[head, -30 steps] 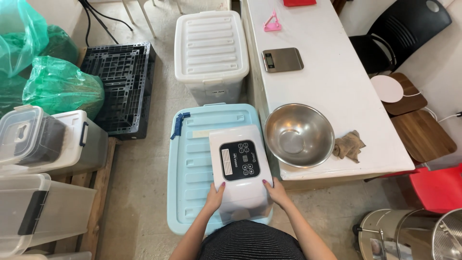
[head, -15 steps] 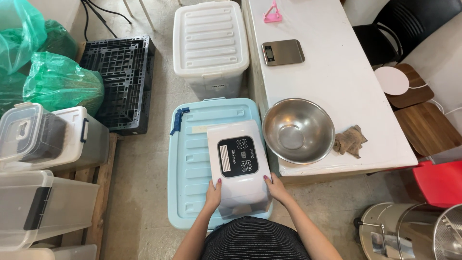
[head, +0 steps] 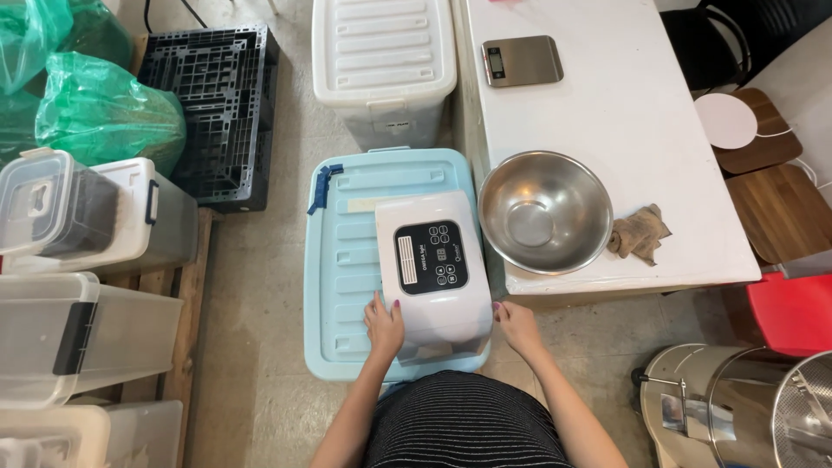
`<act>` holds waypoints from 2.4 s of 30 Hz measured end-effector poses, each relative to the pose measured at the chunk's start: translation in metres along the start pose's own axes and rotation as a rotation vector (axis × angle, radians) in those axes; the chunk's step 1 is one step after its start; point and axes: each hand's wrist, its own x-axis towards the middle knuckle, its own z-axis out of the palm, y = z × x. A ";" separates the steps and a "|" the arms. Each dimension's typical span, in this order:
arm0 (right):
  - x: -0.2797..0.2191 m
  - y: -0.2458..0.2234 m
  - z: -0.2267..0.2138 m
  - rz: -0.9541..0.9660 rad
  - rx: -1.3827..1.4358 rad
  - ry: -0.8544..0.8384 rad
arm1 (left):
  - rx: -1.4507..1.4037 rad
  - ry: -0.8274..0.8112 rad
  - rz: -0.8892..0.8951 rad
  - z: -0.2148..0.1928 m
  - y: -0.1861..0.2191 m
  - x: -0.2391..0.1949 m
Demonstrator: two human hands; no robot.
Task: Cleaning a plastic chair and a mosaic table with a cloth
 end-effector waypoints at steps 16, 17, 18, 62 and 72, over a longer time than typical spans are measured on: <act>0.169 0.168 -0.210 0.170 0.067 0.828 | -0.206 -0.012 0.675 0.031 0.089 -0.048; 0.161 0.144 -0.214 0.229 0.009 0.768 | -0.197 -0.026 0.676 0.033 0.095 -0.051; 0.154 0.118 -0.217 0.282 -0.049 0.703 | -0.188 -0.034 0.674 0.033 0.101 -0.055; 0.112 -0.170 0.134 -1.142 -0.639 0.032 | -0.499 -0.283 -0.264 -0.043 0.025 -0.007; 0.142 -0.144 0.048 -0.597 -0.501 0.329 | -0.229 -0.140 -0.082 0.021 -0.042 0.036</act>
